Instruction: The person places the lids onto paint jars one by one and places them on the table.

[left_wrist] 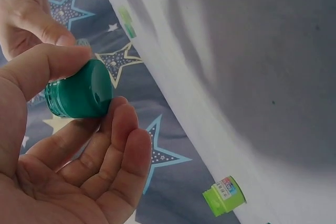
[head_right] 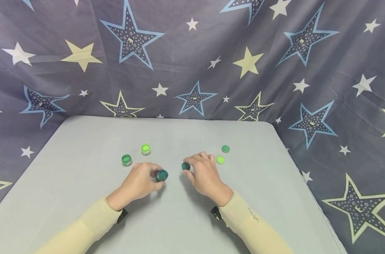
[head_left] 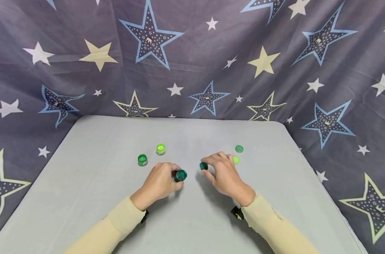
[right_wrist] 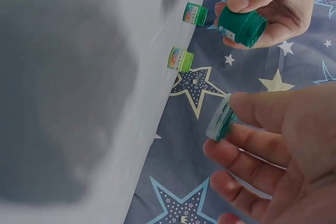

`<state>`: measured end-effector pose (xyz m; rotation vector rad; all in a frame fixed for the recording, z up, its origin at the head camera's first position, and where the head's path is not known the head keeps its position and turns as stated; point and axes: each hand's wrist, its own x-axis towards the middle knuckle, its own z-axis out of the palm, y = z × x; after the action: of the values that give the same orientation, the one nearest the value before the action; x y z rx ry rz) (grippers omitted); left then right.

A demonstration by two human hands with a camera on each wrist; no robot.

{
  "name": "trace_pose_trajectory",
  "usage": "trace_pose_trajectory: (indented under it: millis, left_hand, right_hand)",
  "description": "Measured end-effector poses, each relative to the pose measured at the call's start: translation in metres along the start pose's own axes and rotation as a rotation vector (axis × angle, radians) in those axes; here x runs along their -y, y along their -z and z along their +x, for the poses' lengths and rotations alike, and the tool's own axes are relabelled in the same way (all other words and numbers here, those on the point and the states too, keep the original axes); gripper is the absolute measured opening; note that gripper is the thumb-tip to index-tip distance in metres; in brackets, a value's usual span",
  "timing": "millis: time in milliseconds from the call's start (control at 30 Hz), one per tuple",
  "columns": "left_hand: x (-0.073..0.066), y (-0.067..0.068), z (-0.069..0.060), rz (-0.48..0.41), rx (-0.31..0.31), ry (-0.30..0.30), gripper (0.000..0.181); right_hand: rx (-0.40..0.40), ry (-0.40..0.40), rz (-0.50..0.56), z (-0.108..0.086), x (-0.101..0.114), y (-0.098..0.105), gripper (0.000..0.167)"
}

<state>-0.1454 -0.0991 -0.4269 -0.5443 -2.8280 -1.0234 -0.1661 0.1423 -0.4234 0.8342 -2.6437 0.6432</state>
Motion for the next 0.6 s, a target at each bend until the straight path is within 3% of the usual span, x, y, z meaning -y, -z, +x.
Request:
trace_pose_trajectory:
  millis: [600]
  left_hand:
    - [-0.005,-0.002,-0.006,0.050,0.003,-0.014,0.019]
  right_hand:
    - [-0.018,0.015,0.085,-0.006,0.014,-0.003,0.030]
